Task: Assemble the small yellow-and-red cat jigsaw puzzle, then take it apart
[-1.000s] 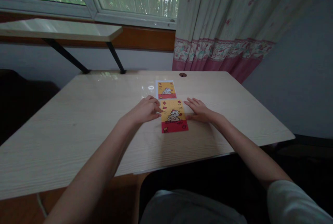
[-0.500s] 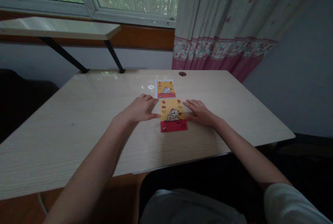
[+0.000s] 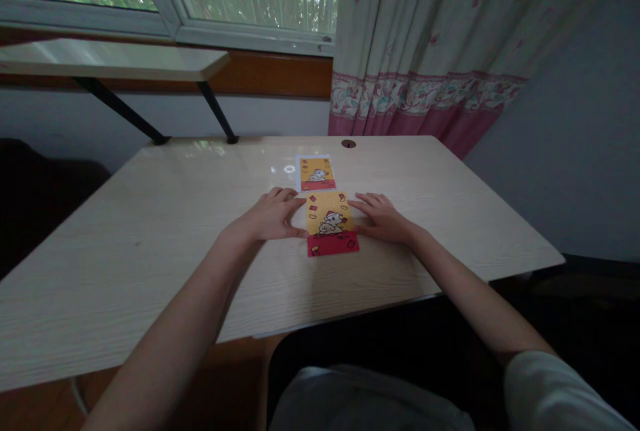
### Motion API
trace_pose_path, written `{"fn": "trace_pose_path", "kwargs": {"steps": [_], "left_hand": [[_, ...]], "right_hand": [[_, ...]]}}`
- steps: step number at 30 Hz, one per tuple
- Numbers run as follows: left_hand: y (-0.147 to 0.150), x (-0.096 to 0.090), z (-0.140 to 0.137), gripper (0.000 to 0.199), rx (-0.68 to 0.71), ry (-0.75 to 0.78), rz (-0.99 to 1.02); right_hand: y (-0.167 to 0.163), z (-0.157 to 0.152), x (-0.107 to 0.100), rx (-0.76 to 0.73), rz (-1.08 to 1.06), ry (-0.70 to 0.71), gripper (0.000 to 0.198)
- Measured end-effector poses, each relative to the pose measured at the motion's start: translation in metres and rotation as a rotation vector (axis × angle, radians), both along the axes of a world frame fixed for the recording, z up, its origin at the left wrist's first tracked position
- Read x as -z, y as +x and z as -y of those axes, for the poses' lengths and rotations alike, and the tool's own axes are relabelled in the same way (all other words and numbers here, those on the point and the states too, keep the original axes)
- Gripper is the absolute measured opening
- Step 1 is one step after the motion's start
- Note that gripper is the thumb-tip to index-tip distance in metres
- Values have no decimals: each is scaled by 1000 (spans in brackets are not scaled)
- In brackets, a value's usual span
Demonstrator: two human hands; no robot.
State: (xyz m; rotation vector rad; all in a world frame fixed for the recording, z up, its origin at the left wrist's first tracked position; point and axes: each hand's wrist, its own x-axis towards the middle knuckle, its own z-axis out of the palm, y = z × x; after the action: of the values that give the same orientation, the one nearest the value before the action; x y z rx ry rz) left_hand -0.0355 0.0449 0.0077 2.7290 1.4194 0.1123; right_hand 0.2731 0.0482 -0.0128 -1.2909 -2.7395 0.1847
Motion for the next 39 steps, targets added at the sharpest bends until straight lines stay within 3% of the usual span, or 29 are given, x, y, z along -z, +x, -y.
{"fn": "trace_pose_path", "kwargs": {"steps": [8,12,16,24,32,39], "left_hand": [[7,-5,6,83,3,19,-15],[9,-7,6,80,5,17,8],[7,-11,6,79,-33,58,29],[6,-12,5,76,-55,78,-17],[9,-13,6,70,-47,83,-21],[7,-10,4,74,-52,74,-29]], "right_hand": [[-23,18,-17,-93,-106,6,52],[-45,31,-21,-98,-43,11,52],[-43,32,-18,-61,12,-13,49],[40,18,-11,127,102,-102,50],[157,9,-4,492,166,-69,55],[213,2,-2,515,170,-57,53]]}}
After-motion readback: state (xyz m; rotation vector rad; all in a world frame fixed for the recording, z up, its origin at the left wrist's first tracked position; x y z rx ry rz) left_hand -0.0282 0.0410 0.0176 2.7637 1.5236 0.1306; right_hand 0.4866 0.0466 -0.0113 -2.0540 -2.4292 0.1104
